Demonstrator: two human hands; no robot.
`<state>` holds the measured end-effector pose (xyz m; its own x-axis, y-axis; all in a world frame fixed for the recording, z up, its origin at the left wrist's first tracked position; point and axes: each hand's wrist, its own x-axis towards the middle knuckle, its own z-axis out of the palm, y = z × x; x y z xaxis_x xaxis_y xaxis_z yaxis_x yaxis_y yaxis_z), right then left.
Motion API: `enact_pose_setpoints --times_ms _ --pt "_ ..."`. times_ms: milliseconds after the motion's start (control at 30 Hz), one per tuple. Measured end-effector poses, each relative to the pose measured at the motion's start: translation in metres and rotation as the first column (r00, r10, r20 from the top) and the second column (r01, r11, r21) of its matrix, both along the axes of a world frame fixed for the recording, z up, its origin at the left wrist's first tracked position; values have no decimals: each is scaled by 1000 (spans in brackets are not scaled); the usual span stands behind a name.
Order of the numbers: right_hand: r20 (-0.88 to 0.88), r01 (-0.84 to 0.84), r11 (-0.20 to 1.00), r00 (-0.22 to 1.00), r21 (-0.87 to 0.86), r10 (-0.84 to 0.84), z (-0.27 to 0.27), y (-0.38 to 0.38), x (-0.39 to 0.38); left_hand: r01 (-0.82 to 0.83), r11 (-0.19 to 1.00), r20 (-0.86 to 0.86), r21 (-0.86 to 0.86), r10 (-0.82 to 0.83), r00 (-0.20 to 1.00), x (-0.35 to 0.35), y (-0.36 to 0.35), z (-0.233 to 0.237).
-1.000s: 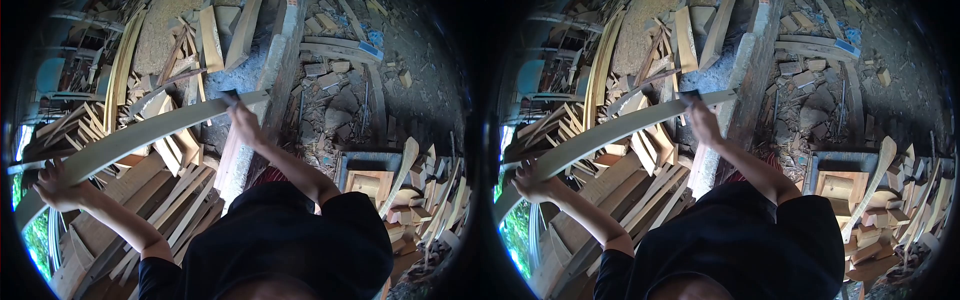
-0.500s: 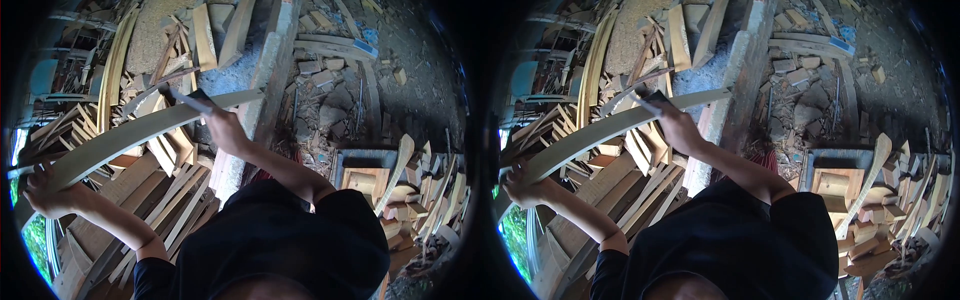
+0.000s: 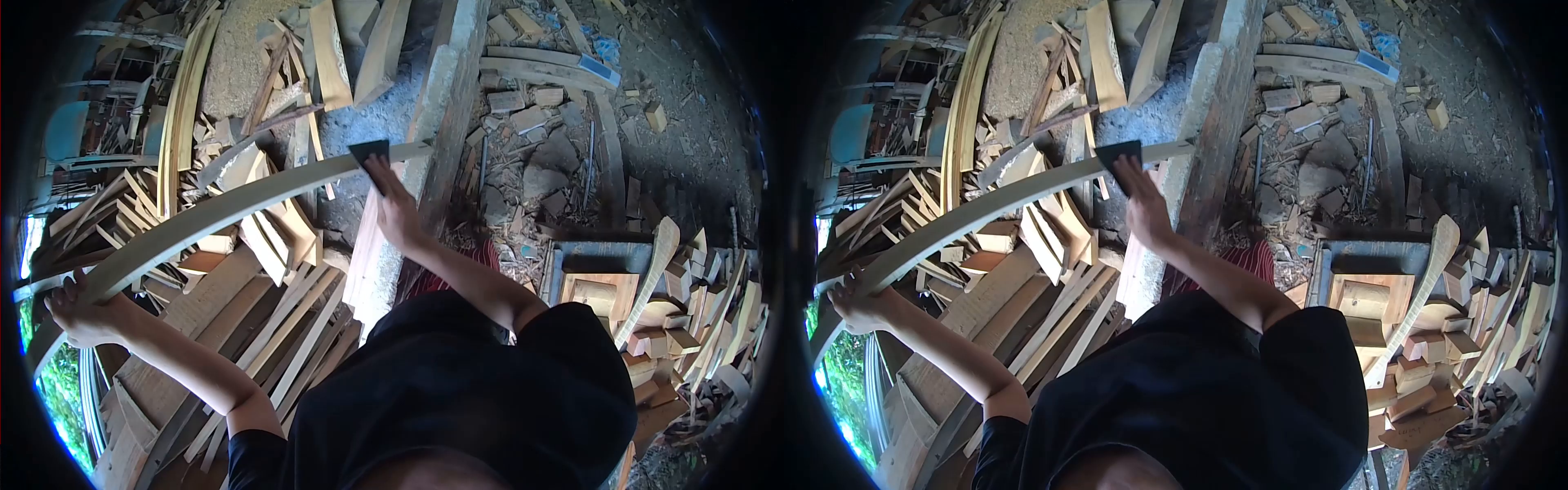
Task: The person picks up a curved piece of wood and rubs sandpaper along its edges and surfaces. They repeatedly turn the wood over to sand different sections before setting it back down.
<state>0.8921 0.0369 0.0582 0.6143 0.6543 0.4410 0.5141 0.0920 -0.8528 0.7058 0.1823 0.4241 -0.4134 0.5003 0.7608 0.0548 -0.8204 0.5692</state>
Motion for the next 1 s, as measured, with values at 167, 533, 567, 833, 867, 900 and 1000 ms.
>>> enact_pose_setpoints --times_ms 167,533,567,833,867,900,1000 --pt "-45 229 960 970 -159 -238 -64 30 18 -23 999 -45 44 25 999 -15 17 7" --pt "-75 168 952 978 -255 -193 -34 15 27 16 998 -380 63 9 925 17 19 12" --pt "-119 163 901 966 -403 -228 -46 15 33 53 998 -378 46 -32 925 24 11 10" --pt "-86 162 922 975 -353 -204 -38 11 28 69 995 -334 70 -42 942 40 7 9" --pt "-183 127 871 954 -474 -238 -51 15 40 59 995 -342 78 -29 939 41 8 9" --pt "-273 76 812 920 -579 -281 -73 23 54 47 995 -349 90 -13 937 42 9 10" --pt "-146 169 842 949 -512 -279 -93 32 57 115 987 -468 108 -52 882 39 7 14"
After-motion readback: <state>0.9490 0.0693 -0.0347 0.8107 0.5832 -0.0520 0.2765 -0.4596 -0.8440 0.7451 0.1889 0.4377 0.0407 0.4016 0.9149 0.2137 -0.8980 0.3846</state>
